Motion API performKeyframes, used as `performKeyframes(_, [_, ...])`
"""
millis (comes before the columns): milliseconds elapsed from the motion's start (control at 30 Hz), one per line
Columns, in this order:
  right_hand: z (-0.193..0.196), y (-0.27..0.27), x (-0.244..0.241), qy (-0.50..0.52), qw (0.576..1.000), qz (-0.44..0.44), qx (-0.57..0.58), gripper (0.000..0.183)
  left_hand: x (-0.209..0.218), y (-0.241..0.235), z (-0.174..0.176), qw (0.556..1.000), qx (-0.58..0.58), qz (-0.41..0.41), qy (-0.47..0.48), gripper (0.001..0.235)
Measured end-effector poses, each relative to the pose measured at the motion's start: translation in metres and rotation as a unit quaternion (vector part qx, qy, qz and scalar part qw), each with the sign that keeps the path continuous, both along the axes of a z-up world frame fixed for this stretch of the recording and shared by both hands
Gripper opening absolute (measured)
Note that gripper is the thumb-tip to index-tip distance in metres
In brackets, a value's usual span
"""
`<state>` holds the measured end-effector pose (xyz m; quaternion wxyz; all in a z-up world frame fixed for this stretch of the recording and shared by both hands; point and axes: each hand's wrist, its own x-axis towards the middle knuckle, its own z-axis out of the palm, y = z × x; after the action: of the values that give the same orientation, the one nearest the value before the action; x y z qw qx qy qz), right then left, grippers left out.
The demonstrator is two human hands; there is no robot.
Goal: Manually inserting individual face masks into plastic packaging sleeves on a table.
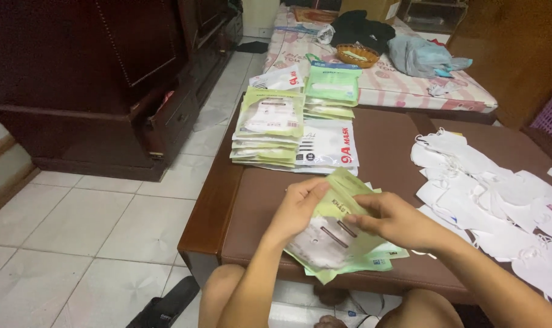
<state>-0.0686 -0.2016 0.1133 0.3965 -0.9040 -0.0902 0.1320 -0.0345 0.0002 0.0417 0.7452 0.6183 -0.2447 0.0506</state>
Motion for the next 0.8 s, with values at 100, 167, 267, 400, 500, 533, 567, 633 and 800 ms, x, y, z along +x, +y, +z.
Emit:
performKeyframes(100, [-0.003,0.002,0.006,0.054,0.996,0.032,0.058,0.037,-0.007,-0.005,0.005,1.000,0.001,-0.007,0.006,0.024])
performKeyframes(167, [-0.007,0.002,0.011,0.097,0.992,0.044,0.063,0.043,-0.001,-0.009,-0.009,1.000,0.006,-0.014,0.011,0.025])
performKeyframes(267, [-0.016,-0.001,0.016,0.131,0.988,0.063,0.060,0.044,-0.007,-0.005,0.001,1.000,0.006,-0.014,0.013,0.023])
performKeyframes(400, [-0.014,-0.006,0.025,0.116,0.989,0.073,0.062,0.046,-0.012,0.006,0.008,0.996,0.020,-0.068,0.053,0.022])
performKeyframes(500, [0.006,-0.003,0.017,0.053,0.995,0.061,0.064,0.046,-0.009,0.015,-0.002,0.990,0.087,-0.097,0.049,0.054])
performKeyframes(533, [0.011,0.000,0.014,-0.032,0.999,0.044,-0.004,0.030,-0.004,0.013,-0.007,0.989,0.114,-0.075,0.053,0.043])
performKeyframes(567, [0.016,0.002,0.011,-0.116,0.990,0.027,-0.072,0.029,0.000,0.011,-0.012,0.987,0.140,-0.054,0.056,0.031])
performKeyframes(633, [0.034,0.005,0.002,-0.119,0.991,-0.011,-0.066,0.026,-0.009,0.013,0.008,0.989,0.128,-0.040,0.069,0.028])
performKeyframes(800, [0.027,-0.002,0.005,-0.078,0.996,-0.034,-0.039,0.020,-0.003,0.008,0.000,0.991,0.080,-0.039,0.095,0.025])
